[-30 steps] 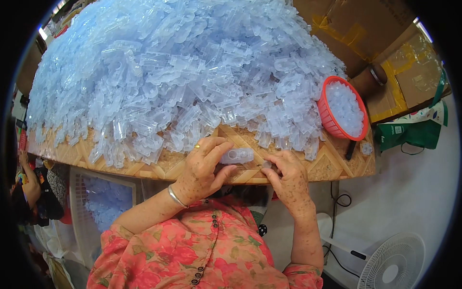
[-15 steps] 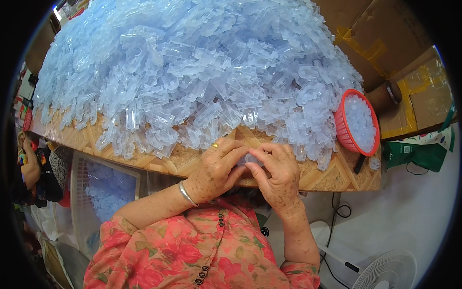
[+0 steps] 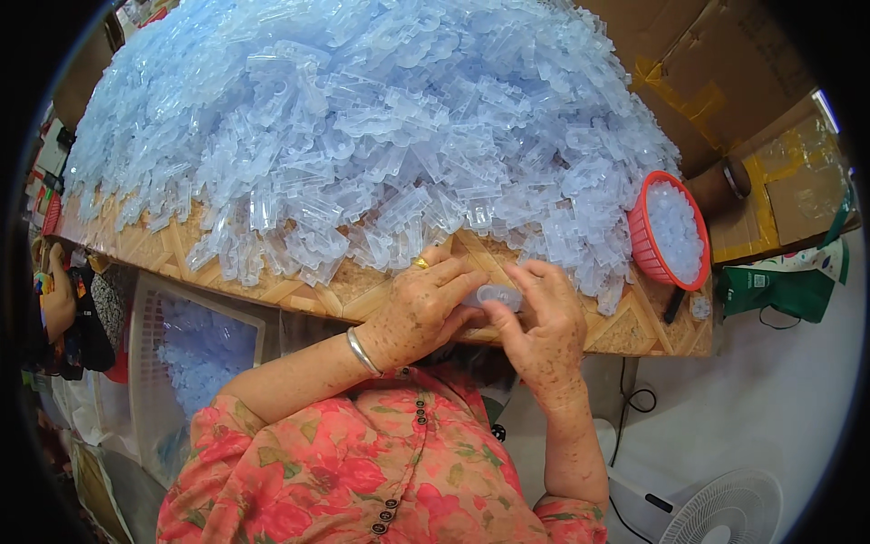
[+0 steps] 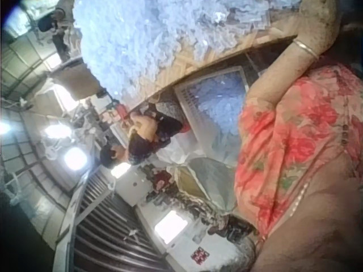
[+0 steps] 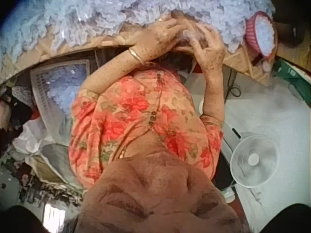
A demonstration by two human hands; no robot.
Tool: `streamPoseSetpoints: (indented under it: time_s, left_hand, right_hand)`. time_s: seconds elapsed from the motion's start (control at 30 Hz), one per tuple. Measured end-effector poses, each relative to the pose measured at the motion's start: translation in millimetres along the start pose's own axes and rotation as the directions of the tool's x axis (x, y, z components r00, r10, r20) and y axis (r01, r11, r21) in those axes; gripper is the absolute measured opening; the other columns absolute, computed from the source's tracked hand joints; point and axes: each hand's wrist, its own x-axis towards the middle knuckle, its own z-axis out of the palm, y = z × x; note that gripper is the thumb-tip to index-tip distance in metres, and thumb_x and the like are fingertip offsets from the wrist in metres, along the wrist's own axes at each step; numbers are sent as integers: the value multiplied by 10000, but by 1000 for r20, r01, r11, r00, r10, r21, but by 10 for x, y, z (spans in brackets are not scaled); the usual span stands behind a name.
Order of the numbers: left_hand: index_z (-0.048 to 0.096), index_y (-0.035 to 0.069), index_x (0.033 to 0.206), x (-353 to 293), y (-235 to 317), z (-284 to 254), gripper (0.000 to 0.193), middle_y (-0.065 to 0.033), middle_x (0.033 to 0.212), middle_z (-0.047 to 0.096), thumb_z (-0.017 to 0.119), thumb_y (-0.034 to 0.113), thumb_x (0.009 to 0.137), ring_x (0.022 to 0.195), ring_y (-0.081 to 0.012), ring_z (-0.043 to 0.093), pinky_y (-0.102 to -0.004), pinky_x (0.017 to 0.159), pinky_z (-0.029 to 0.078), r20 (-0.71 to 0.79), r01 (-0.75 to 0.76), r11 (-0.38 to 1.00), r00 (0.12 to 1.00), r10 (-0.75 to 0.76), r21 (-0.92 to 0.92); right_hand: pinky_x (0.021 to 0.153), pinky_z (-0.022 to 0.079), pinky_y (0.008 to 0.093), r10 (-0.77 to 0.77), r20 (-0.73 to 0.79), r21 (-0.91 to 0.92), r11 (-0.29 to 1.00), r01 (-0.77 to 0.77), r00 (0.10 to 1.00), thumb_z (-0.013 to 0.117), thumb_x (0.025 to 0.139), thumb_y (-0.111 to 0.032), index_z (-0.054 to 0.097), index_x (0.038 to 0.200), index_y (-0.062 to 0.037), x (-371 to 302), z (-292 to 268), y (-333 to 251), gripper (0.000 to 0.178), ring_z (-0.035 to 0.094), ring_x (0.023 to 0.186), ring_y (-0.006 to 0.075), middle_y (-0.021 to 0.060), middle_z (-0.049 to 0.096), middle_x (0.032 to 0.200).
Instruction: The person repeatedly picks up small translucent plastic components from a large pile on a wooden table, snaps two pieces together by hand, and places the assembled unit into a red basket. The process is continuous and repetitive throughout the clip.
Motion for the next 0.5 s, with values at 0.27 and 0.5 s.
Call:
streamPoseSetpoints:
  time_s: [0.27, 0.5]
  left_hand:
    - [591, 5, 1261, -33, 60, -15, 421, -170, 1053, 657, 735, 158, 896, 800, -292, 677, -407, 702, 549, 72, 223, 953, 975, -212, -203]
    - [620, 3, 1212, 127, 79, -49, 241, -107, 968, 678, 559, 154, 1033, 803, -141, 691, -299, 652, 603, 425, 599, 667, 796, -432, -444]
  right_hand:
    - [507, 441, 307, 400, 381, 188, 849, -493, 834, 643, 986, -318, 633, 1098, -18, 29, -102, 137, 321, 527, 462, 157, 41, 606, 574]
    - [358, 398, 210, 491, 699, 211, 553, -806, 520, 598, 1022, -359, 565, 1150, -65, 213, -146, 178, 323, 596, 450, 104, 86, 687, 710]
